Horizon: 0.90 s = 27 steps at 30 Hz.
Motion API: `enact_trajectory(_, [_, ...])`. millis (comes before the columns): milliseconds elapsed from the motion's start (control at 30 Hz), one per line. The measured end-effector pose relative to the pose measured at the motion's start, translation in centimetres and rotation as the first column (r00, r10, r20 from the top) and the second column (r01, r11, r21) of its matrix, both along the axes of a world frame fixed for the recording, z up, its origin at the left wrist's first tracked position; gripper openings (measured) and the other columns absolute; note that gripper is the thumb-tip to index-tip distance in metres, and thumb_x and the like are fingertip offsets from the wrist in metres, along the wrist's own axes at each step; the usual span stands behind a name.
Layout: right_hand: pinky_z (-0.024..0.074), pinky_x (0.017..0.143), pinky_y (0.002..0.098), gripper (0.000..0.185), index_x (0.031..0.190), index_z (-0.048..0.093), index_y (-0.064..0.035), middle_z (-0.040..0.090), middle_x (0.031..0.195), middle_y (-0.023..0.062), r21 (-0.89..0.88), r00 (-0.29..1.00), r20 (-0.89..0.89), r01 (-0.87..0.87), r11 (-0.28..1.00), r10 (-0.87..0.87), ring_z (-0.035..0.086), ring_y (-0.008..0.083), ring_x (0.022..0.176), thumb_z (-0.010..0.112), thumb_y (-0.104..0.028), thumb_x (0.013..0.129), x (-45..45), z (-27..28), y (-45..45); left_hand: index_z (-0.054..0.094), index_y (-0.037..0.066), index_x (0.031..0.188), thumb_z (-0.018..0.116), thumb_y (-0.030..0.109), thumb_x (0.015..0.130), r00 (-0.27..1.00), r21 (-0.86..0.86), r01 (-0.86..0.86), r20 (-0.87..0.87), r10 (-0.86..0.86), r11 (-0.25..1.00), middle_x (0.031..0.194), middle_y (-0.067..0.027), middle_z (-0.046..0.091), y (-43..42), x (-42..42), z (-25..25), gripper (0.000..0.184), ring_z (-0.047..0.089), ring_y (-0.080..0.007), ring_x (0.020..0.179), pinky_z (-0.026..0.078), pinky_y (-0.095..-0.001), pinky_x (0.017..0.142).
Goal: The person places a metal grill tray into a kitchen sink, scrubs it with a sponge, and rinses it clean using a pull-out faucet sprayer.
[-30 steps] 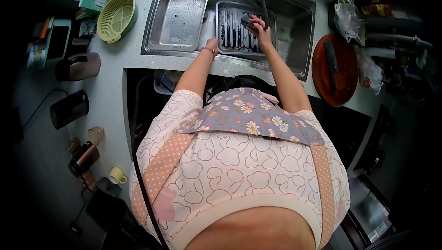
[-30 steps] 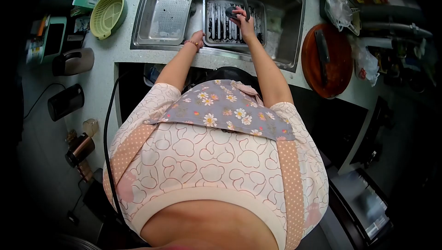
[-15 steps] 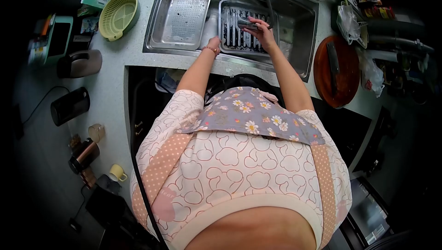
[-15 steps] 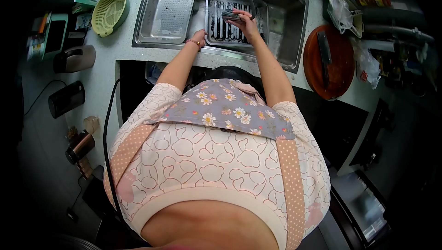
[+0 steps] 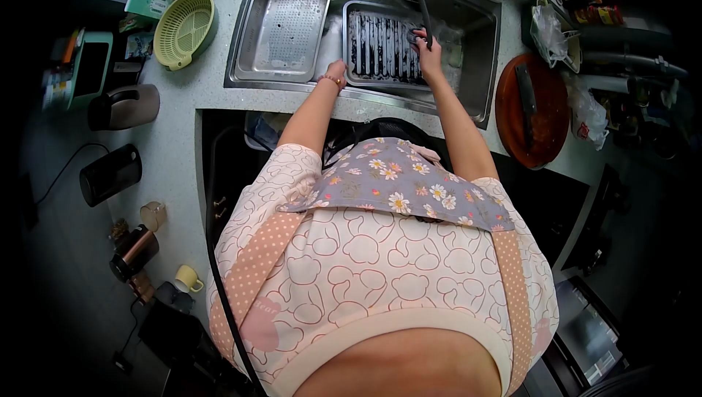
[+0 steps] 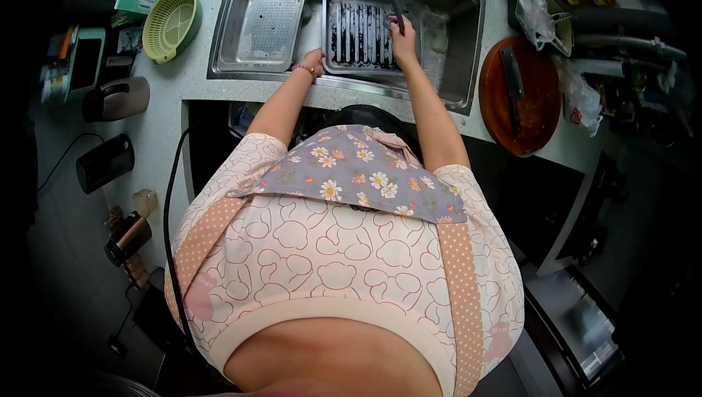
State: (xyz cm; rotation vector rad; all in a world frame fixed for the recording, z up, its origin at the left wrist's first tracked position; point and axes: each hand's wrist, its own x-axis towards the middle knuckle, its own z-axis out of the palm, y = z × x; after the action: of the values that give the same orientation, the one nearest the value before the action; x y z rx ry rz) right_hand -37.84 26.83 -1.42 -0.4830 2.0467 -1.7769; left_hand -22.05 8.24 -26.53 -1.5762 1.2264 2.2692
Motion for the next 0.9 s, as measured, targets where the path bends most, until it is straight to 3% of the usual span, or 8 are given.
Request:
enact_trajectory(100, [0.0490, 0.087, 0.0363, 0.022, 0.103, 0.055, 0.0039, 0.047, 0.121, 0.0145, -0.343, 0.899, 0.407, -0.014, 0.939, 0.163, 0.057, 0.0299, 0.098, 0.041, -0.006, 0.088, 2.7, 1.7, -1.2, 0.051, 0.014, 0.118, 0.044, 0.024, 0.084, 0.994, 0.068, -0.089, 0.062, 0.085, 0.994, 0.094, -0.0114, 0.058, 0.7, 0.2, 4.6, 0.036, 0.055, -0.0242, 0.078, 0.039, -0.0360, 0.075])
enact_trajectory(167, [0.0491, 0.088, 0.0385, 0.025, 0.106, 0.052, 0.0054, 0.047, 0.121, 0.0166, -0.418, 0.724, 0.560, -0.172, 0.892, 0.402, 0.055, 0.0345, 0.102, 0.041, -0.008, 0.089, 3.1, 1.9, -1.1, 0.039, 0.007, 0.126, 0.039, 0.009, 0.084, 0.991, 0.117, -0.130, 0.005, 0.131, 0.985, 0.122, -0.0149, 0.041, 0.8, 0.3, 7.0, 0.043, 0.046, -0.0265, 0.105, 0.035, -0.0362, 0.090])
enact_trajectory(333, [0.0559, 0.067, 0.0354, 0.027, 0.100, 0.056, 0.0020, 0.059, 0.100, 0.0161, -0.214, 0.645, 0.613, -0.420, 0.882, 0.457, 0.062, 0.0257, 0.082, 0.045, -0.020, 0.088, 4.0, 3.2, -0.1, 0.039, 0.004, 0.125, 0.037, 0.006, 0.085, 0.997, 0.240, -0.063, -0.032, 0.073, 0.969, 0.131, -0.0150, 0.040, -0.2, 0.0, 2.3, 0.040, 0.039, -0.0250, 0.117, 0.033, -0.0345, 0.095])
enact_trajectory(467, [0.0521, 0.063, 0.0331, 0.026, 0.093, 0.058, 0.0006, 0.061, 0.090, 0.0154, 0.612, 0.967, 0.064, -0.234, 0.756, 0.247, 0.062, 0.0234, 0.079, 0.049, -0.023, 0.085, 2.8, 2.8, 0.6, 0.050, 0.008, 0.115, 0.041, 0.024, 0.085, 0.994, 0.101, -0.039, 0.104, 0.029, 0.994, 0.113, -0.0108, 0.052, 0.5, -0.3, 2.9, 0.034, 0.047, -0.0228, 0.100, 0.036, -0.0355, 0.086])
enact_trajectory(600, [0.0498, 0.076, 0.0308, 0.028, 0.105, 0.056, -0.0003, 0.056, 0.104, 0.0150, 0.497, 0.813, -0.566, 0.205, 0.843, 0.136, 0.057, 0.0220, 0.096, 0.053, -0.017, 0.083, 2.1, 1.9, 0.5, 0.044, 0.001, 0.117, 0.039, 0.019, 0.089, 0.991, 0.059, 0.044, 0.124, -0.051, 0.997, 0.118, -0.0150, 0.049, 0.5, 0.2, 5.9, 0.034, 0.046, -0.0217, 0.092, 0.038, -0.0306, 0.077])
enact_trajectory(733, [0.0491, 0.087, 0.0361, 0.029, 0.108, 0.053, 0.0055, 0.048, 0.122, 0.0172, -0.205, 0.990, 0.131, -0.027, 0.978, 0.054, 0.052, 0.0307, 0.107, 0.045, -0.005, 0.083, 2.3, 2.2, -0.6, 0.045, -0.001, 0.113, 0.040, 0.018, 0.087, 0.968, -0.036, 0.239, 0.088, -0.235, 0.970, 0.117, -0.0156, 0.049, -0.1, 0.3, 4.7, 0.033, 0.047, -0.0211, 0.092, 0.038, -0.0304, 0.077])
enact_trajectory(833, [0.0494, 0.088, 0.0355, 0.029, 0.106, 0.052, 0.0077, 0.045, 0.124, 0.0205, -0.455, 0.786, 0.460, -0.191, 0.870, 0.413, 0.052, 0.0338, 0.106, 0.042, -0.009, 0.085, 2.4, 2.8, -0.4, 0.047, -0.002, 0.110, 0.039, 0.014, 0.086, 0.993, 0.070, 0.102, 0.053, -0.105, 0.992, 0.117, -0.0160, 0.050, -0.3, 0.1, 3.6, 0.030, 0.050, -0.0232, 0.094, 0.042, -0.0311, 0.078])
enact_trajectory(900, [0.0513, 0.085, 0.0371, 0.028, 0.100, 0.055, 0.0072, 0.054, 0.113, 0.0199, -0.332, 0.686, 0.540, -0.359, 0.872, 0.488, 0.058, 0.0363, 0.094, 0.041, -0.012, 0.085, 2.2, 3.2, -0.2, 0.048, -0.001, 0.108, 0.039, 0.011, 0.085, 0.999, 0.219, -0.036, 0.035, 0.029, 0.975, 0.115, -0.0158, 0.052, -0.6, -0.3, 1.8, 0.028, 0.054, -0.0252, 0.094, 0.045, -0.0321, 0.077])
